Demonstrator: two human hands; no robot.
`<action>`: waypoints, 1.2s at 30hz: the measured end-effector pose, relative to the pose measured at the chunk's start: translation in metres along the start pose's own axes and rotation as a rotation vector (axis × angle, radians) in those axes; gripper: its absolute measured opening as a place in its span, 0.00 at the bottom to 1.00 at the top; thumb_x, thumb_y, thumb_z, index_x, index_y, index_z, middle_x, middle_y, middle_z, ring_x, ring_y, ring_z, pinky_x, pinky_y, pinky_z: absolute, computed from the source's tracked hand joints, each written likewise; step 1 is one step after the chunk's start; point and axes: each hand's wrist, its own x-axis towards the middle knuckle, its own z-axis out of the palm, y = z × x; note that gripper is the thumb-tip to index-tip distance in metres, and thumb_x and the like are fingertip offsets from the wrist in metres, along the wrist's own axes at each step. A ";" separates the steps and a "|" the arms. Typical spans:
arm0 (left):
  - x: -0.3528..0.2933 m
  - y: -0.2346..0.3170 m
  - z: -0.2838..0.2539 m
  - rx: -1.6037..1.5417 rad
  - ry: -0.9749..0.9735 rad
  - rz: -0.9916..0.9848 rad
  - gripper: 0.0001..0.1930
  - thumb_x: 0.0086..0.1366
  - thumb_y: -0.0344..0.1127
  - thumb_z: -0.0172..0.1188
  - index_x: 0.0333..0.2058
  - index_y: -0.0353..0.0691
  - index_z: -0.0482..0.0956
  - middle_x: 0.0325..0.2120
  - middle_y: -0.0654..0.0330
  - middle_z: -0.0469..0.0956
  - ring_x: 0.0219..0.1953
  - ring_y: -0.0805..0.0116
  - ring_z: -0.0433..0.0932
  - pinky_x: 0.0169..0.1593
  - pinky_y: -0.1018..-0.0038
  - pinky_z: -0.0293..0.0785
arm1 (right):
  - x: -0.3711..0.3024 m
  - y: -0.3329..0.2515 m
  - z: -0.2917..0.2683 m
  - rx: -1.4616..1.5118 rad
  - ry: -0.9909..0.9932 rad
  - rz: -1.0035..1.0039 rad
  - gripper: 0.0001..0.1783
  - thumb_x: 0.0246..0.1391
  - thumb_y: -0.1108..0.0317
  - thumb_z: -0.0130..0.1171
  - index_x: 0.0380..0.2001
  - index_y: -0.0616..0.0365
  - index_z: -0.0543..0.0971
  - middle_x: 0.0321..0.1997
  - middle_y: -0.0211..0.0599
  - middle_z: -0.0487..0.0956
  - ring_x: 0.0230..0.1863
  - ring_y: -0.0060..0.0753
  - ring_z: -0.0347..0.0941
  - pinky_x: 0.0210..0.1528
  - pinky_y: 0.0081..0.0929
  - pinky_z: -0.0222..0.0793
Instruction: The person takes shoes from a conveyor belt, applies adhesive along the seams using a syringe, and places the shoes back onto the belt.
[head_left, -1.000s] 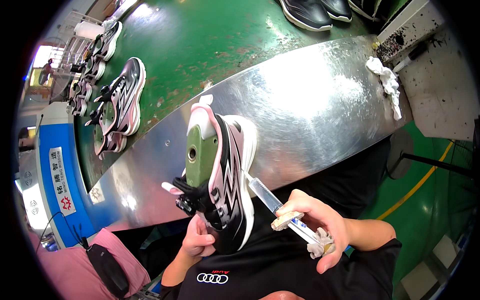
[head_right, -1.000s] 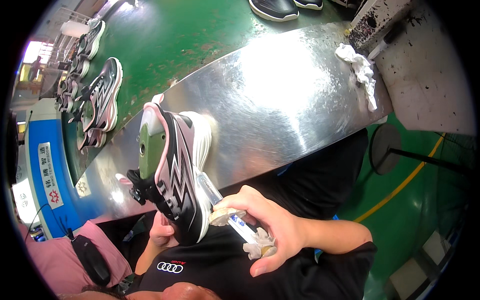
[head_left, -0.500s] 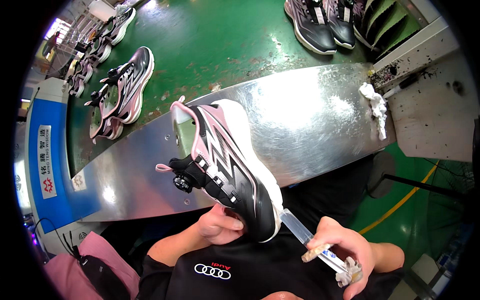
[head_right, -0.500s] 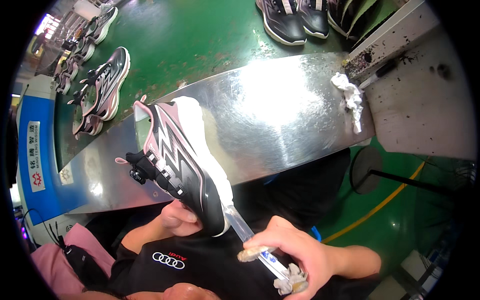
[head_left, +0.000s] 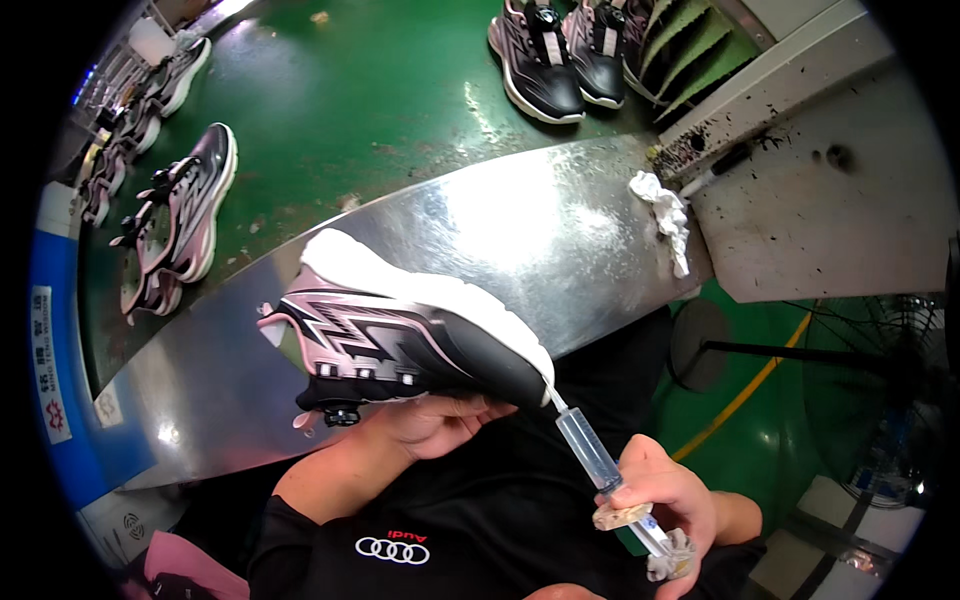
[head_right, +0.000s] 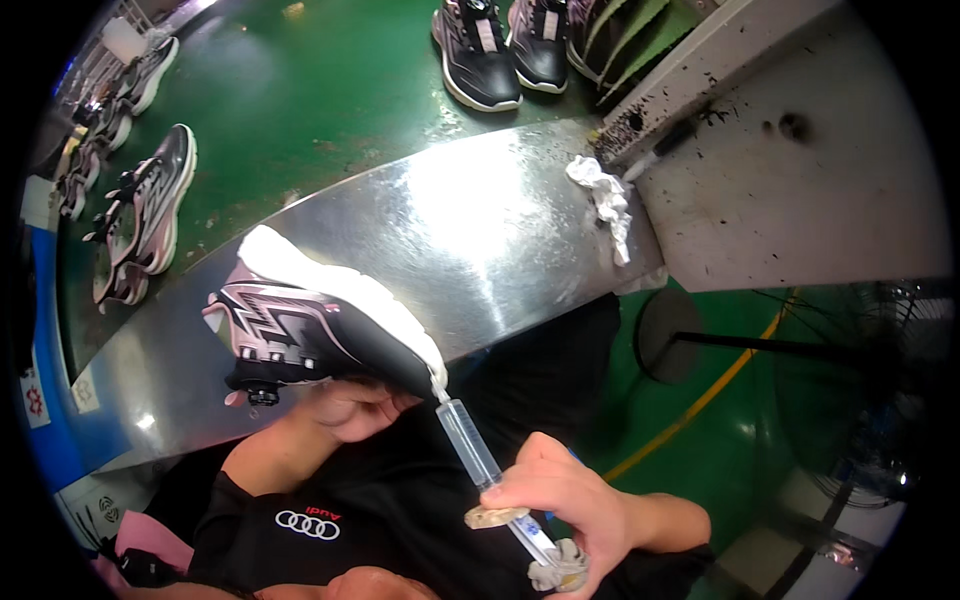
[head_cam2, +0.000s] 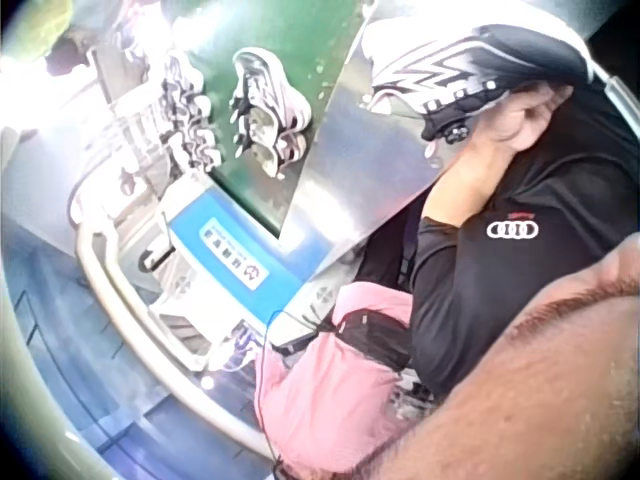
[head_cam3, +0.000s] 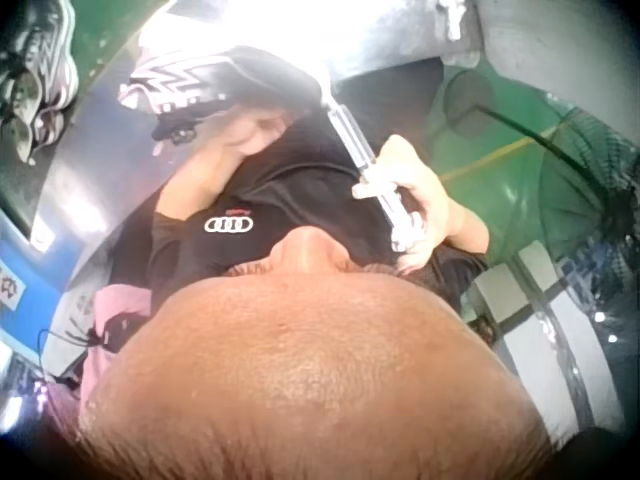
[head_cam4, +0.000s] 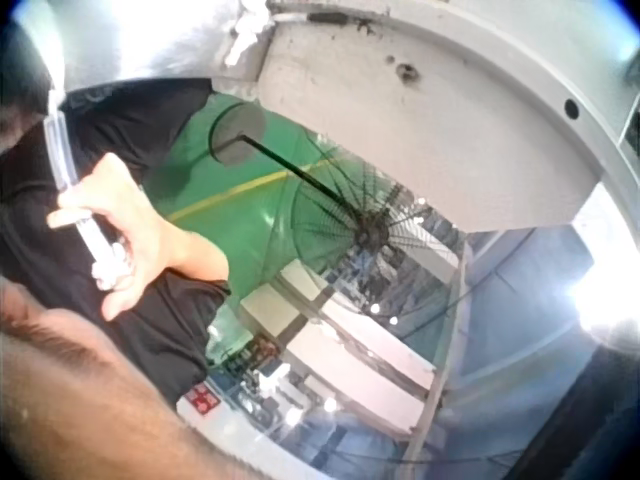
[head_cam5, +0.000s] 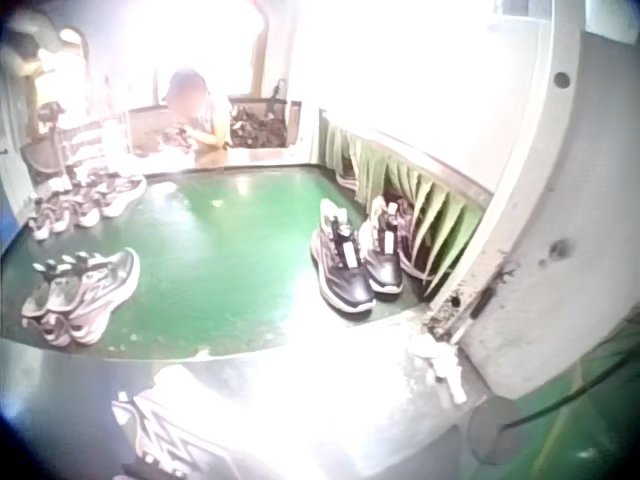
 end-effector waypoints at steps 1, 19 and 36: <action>0.002 0.002 0.006 -0.001 0.006 0.026 0.37 0.55 0.18 0.58 0.61 0.55 0.59 0.56 0.62 0.67 0.59 0.63 0.66 0.60 0.64 0.66 | 0.000 0.001 0.002 -0.026 0.014 -0.039 0.50 0.36 0.32 0.63 0.51 0.65 0.69 0.43 0.38 0.77 0.33 0.32 0.63 0.38 0.30 0.55; 0.025 0.003 0.020 -0.038 -0.050 0.123 0.19 0.59 0.22 0.57 0.48 0.47 0.74 0.46 0.62 0.76 0.50 0.69 0.74 0.55 0.74 0.72 | 0.003 0.021 0.028 -0.479 0.062 -0.147 0.43 0.35 0.43 0.69 0.49 0.62 0.69 0.36 0.36 0.78 0.21 0.30 0.60 0.30 0.24 0.54; 0.021 0.003 0.019 -0.091 -0.080 0.075 0.18 0.61 0.29 0.57 0.51 0.37 0.70 0.47 0.52 0.75 0.50 0.58 0.75 0.46 0.75 0.80 | 0.001 0.045 0.044 -0.791 0.107 -0.256 0.35 0.36 0.45 0.67 0.44 0.58 0.74 0.33 0.36 0.76 0.21 0.29 0.56 0.26 0.23 0.53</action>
